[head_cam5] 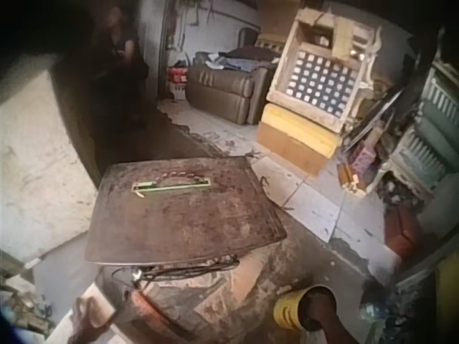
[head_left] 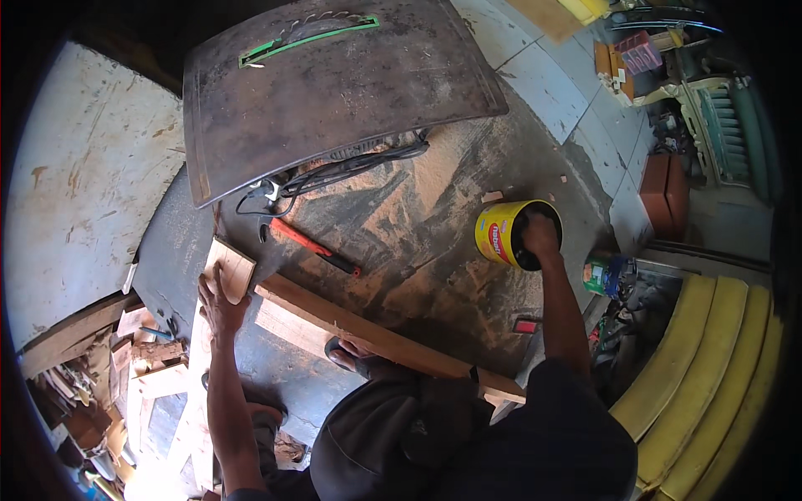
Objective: The person sits on the floor and assembles wooden planks into a frame structure. They use a hammer to drive nails into the wood, joining the pieces together. The person repeatedly picks up planks, aligns them, and hammers nails to secure the joints.
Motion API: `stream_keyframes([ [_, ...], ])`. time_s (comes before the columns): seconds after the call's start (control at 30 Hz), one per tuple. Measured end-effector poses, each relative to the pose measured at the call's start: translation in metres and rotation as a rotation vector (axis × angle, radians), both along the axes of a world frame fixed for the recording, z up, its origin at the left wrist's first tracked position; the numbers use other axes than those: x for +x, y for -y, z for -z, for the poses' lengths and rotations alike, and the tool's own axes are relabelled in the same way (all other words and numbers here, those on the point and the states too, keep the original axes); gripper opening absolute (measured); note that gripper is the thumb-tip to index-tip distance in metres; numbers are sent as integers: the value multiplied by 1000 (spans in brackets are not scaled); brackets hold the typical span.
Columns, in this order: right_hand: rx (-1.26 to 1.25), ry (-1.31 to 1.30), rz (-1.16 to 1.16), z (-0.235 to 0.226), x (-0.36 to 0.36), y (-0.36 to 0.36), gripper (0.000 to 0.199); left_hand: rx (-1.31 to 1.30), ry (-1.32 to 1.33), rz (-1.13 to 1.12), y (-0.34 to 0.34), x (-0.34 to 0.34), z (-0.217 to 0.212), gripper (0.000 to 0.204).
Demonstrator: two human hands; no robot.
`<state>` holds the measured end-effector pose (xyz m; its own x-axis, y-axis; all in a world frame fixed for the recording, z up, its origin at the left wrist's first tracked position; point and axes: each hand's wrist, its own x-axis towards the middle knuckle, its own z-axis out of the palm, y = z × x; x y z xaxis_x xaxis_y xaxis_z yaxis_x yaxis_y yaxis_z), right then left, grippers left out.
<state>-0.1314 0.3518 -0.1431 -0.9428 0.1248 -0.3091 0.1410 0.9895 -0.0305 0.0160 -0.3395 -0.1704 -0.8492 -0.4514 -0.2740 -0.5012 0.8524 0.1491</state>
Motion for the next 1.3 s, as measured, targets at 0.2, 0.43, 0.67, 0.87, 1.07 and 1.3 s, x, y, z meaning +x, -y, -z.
stream_keyframes([
  [0.2,48,1,-27,48,-2,-13,18,22,-37,42,10,2,8,117],
  [0.43,-123,61,192,-63,-3,37,33,126,-58,39,19,9,-1,115],
  [0.67,42,20,169,-10,-14,33,25,195,-183,-28,12,19,17,84],
  [0.87,79,-97,-72,85,-16,-32,15,190,-392,-147,-21,7,-6,48],
  [1.07,-138,-168,84,48,2,-27,33,373,-596,-116,-73,-33,-77,28],
  [1.3,-579,-153,419,-112,26,82,25,570,-605,64,-138,-38,-129,24],
])
